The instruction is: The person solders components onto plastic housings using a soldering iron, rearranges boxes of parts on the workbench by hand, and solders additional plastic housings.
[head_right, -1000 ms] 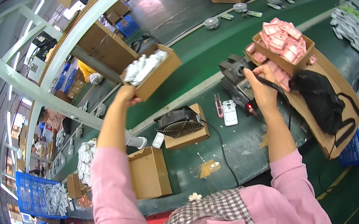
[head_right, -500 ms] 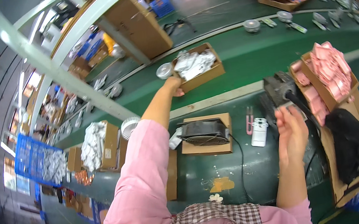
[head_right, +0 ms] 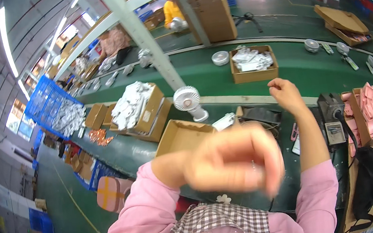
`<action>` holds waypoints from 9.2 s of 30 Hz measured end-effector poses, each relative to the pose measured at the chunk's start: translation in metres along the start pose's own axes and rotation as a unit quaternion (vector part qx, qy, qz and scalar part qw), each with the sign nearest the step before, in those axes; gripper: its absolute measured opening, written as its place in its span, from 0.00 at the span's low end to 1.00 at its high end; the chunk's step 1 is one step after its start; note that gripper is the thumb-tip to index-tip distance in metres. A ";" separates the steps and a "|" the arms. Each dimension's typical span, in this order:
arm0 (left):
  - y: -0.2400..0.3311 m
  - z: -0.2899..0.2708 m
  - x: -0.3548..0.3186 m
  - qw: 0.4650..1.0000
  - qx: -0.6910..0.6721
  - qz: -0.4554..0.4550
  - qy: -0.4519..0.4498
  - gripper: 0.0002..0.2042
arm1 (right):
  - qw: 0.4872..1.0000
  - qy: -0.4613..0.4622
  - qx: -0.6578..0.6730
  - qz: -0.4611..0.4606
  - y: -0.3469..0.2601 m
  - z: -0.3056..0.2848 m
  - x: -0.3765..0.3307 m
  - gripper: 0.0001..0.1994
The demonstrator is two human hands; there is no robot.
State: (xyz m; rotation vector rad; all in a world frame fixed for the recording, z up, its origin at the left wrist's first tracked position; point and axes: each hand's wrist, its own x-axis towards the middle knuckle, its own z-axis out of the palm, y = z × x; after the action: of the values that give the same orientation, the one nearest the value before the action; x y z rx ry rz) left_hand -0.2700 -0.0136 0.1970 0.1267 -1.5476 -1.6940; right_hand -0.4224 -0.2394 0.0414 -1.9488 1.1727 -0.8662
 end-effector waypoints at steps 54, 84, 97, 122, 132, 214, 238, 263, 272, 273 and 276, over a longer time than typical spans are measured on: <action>-0.007 0.163 -0.152 0.860 -0.460 0.056 -0.215 0.22 | 0.932 0.008 -0.230 -0.280 -0.059 0.179 -0.304 0.29; -0.013 0.183 -0.212 0.808 -0.557 0.038 -0.188 0.31 | 0.920 -0.013 -0.291 -0.262 -0.070 0.191 -0.307 0.27; -0.047 0.121 -0.242 0.977 0.193 0.015 0.095 0.09 | 0.949 0.066 -0.043 -0.306 -0.023 0.159 -0.363 0.06; -0.186 -0.029 -0.324 0.486 0.670 -0.085 0.554 0.04 | 0.909 -0.098 -0.108 0.391 0.452 0.168 -0.532 0.22; -0.194 -0.030 -0.310 0.480 0.711 -0.049 0.512 0.04 | 0.890 -0.049 -0.079 0.447 0.363 0.204 -0.366 0.22; -0.016 -0.034 -0.474 0.899 0.123 -0.307 0.286 0.19 | 0.969 -0.051 -0.091 -0.222 -0.091 0.125 -0.309 0.16; 0.134 -0.301 -0.465 0.788 0.026 -0.204 0.580 0.34 | 0.964 0.233 0.007 -0.127 -0.027 0.160 -0.328 0.34; 0.117 -0.194 -0.452 0.779 0.093 -0.012 0.620 0.31 | 0.956 0.240 -0.036 -0.163 -0.013 0.158 -0.331 0.27; 0.070 -0.063 -0.442 0.760 0.012 0.008 0.649 0.26 | 0.957 0.239 -0.005 -0.165 -0.017 0.153 -0.329 0.15; 0.059 -0.048 -0.445 0.763 0.004 0.006 0.646 0.26 | 0.957 0.239 -0.002 -0.164 -0.017 0.150 -0.330 0.15; 0.022 -0.013 -0.439 0.774 -0.020 0.011 0.633 0.27 | 0.959 0.195 -0.031 -0.204 -0.019 0.141 -0.330 0.12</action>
State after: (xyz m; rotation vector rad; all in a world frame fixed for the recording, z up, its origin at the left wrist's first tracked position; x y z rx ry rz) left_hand 0.0382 0.2471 0.0218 0.9979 -0.4506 -1.0993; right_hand -0.4206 0.0981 -0.0810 -2.1742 1.0291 -1.5014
